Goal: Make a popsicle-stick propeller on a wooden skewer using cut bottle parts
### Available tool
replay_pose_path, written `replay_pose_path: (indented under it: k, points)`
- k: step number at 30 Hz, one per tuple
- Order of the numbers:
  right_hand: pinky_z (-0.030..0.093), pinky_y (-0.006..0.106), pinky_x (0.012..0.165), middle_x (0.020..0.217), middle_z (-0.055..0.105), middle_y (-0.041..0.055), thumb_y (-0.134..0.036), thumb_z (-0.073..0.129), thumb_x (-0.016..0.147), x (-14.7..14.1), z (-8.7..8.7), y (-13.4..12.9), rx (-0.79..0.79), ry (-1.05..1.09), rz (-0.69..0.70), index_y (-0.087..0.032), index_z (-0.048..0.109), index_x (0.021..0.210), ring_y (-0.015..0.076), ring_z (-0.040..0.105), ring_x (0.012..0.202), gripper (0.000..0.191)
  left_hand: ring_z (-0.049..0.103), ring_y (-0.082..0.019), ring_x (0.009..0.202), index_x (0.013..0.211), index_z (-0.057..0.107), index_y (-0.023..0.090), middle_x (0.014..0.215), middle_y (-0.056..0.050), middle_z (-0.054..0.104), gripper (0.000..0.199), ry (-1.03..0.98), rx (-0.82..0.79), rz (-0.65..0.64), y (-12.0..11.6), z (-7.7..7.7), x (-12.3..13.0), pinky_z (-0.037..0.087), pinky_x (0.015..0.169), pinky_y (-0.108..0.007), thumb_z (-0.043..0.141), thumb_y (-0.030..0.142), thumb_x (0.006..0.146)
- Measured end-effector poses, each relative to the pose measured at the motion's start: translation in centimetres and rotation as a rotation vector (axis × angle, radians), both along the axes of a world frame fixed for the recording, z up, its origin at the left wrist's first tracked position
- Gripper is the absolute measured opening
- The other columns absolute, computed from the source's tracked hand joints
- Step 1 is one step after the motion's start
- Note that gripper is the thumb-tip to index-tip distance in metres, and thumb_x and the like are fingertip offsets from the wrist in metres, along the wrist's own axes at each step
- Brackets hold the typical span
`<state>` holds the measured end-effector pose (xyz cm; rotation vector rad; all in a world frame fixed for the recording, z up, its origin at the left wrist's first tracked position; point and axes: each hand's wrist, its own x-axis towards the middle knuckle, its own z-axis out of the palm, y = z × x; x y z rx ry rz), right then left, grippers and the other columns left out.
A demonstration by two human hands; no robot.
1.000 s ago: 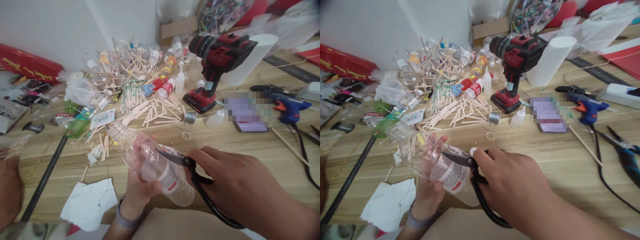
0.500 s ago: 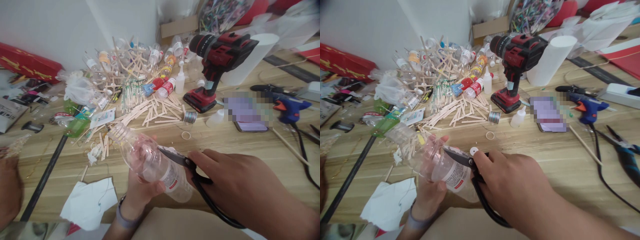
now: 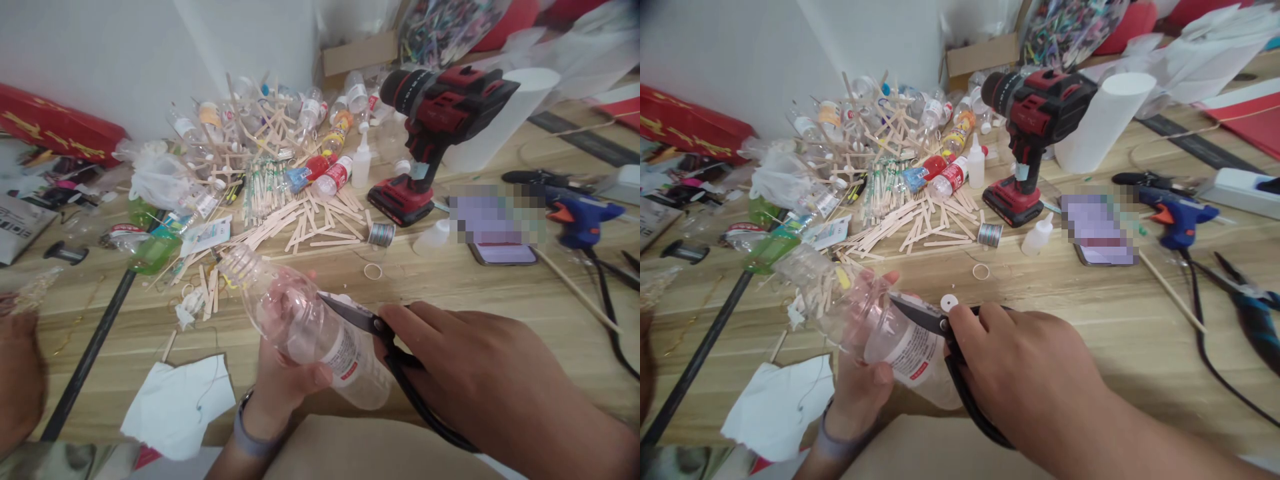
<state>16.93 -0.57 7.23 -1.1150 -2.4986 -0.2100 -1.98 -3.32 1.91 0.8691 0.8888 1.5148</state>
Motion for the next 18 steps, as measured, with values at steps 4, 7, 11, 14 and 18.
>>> replay_pose_path:
  k: [4, 7, 11, 14, 18]
  points:
    - [0.021, 0.031, 0.041, 0.052, 0.057, -0.0026, -0.018, 0.037, 0.089, -0.1, -0.6, 0.1, -0.005, 0.034, -0.016, -0.023, 0.054, 0.08, 0.0176, 0.055, 0.035, 0.02, 0.063, -0.022, 0.101, 0.131, 0.055, 0.042, 0.13, 0.0, 0.06, 0.081, -0.06, -0.021, -0.07, 0.4, 0.3, -0.1, 0.052, 0.086, -0.034, 0.089, 0.044, 0.057]
    - [0.021, 0.031, 0.043, 0.056, 0.061, -0.0029, -0.019, 0.041, 0.089, -0.3, -1.3, 0.2, -0.059, 0.083, -0.02, -0.023, 0.055, 0.08, 0.0161, 0.056, 0.038, 0.017, 0.064, -0.02, 0.092, 0.128, 0.059, 0.038, 0.122, -0.002, 0.064, 0.079, -0.095, -0.028, -0.101, 0.6, 0.3, -0.2, 0.053, 0.077, -0.03, 0.09, 0.045, 0.055]
    - [0.024, 0.028, 0.045, 0.054, 0.06, -0.0036, -0.02, 0.042, 0.09, -0.4, -1.5, 0.7, -0.084, 0.192, -0.049, -0.022, 0.055, 0.076, 0.0122, 0.051, 0.039, 0.02, 0.066, -0.025, 0.09, 0.123, 0.063, 0.032, 0.113, -0.004, 0.068, 0.077, -0.185, -0.108, -0.21, 0.8, 0.4, -0.2, 0.054, 0.075, -0.034, 0.09, 0.046, 0.052]
    - [0.025, 0.027, 0.044, 0.051, 0.054, -0.0032, -0.026, 0.043, 0.093, -0.1, -1.3, 1.1, -0.031, 0.25, -0.119, -0.022, 0.055, 0.071, 0.0114, 0.047, 0.038, 0.025, 0.066, -0.025, 0.092, 0.121, 0.063, 0.033, 0.131, -0.004, 0.061, 0.077, -0.236, -0.17, -0.237, 0.9, 0.5, -0.1, 0.054, 0.077, -0.034, 0.09, 0.043, 0.05]
    - [0.029, 0.027, 0.045, 0.059, 0.059, -0.0012, -0.031, 0.047, 0.092, 0.4, -1.4, 1.5, -0.037, 0.226, -0.136, -0.021, 0.06, 0.08, 0.0131, 0.051, 0.043, 0.02, 0.066, -0.024, 0.091, 0.12, 0.063, 0.032, 0.135, -0.005, 0.059, 0.077, -0.272, -0.203, -0.22, 1.1, 0.7, -0.2, 0.054, 0.072, -0.032, 0.09, 0.043, 0.049]
